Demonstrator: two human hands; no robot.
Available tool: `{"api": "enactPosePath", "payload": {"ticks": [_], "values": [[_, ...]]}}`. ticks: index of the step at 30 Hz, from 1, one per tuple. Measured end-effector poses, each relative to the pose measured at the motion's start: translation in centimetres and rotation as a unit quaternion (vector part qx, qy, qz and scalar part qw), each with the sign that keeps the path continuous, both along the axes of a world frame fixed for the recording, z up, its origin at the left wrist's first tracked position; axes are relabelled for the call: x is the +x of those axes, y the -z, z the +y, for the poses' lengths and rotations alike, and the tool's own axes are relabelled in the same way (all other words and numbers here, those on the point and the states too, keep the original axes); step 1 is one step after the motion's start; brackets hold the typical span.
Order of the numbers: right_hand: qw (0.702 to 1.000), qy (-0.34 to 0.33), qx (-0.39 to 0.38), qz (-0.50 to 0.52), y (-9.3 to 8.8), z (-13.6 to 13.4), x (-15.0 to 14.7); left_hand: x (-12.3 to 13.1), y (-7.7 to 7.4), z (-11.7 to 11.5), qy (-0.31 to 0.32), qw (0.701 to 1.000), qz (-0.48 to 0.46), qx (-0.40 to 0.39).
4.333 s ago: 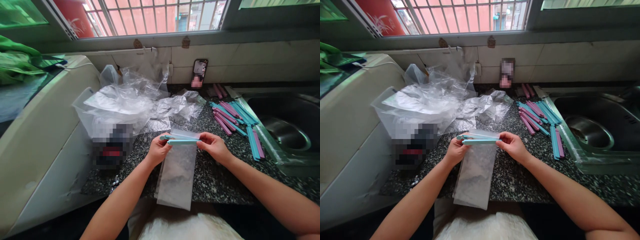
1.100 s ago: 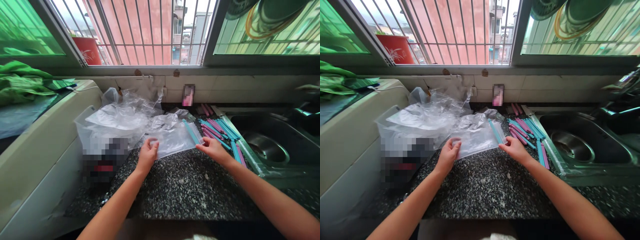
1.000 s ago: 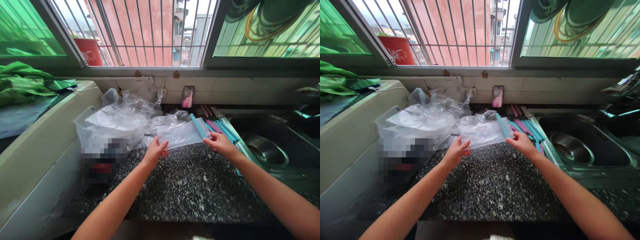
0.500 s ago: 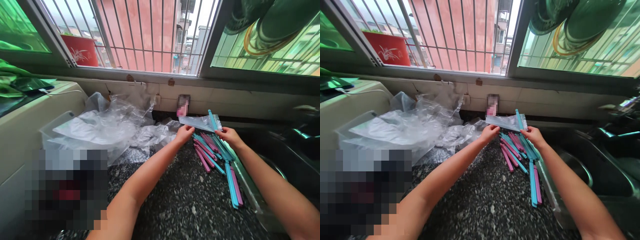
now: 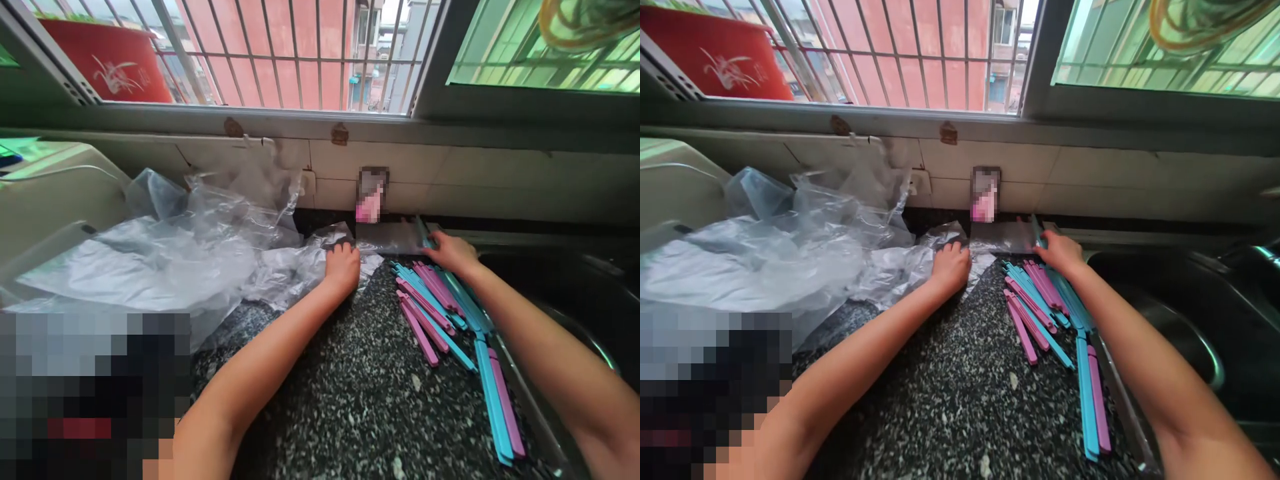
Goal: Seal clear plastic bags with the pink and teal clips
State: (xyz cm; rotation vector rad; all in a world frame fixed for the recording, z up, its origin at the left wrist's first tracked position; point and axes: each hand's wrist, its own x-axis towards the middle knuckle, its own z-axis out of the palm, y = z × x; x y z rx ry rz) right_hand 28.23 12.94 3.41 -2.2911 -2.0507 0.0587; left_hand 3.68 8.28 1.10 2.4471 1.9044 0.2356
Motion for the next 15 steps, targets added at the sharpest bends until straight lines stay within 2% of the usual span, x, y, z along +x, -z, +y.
{"api": "enactPosePath", "payload": {"ticks": [5,8,12,15], "values": [[0.996,-0.034,0.025,0.080,0.6,0.3,-1.2,-2.1,-0.7,-1.6,0.016,0.999,0.039,-0.032],[0.993,-0.033,0.042,0.103,-0.2,-0.4,-0.3,-3.0,-1.0,-2.7,0.021,0.998,0.041,-0.034],[0.995,0.055,0.030,0.076,-1.6,-2.7,2.1,-3.9,-1.1,-4.1,0.040,0.998,0.038,-0.021],[0.993,0.092,-0.009,0.076,-1.6,-5.2,2.8,-4.8,-0.9,-5.2,0.069,0.997,0.032,0.000]]}}
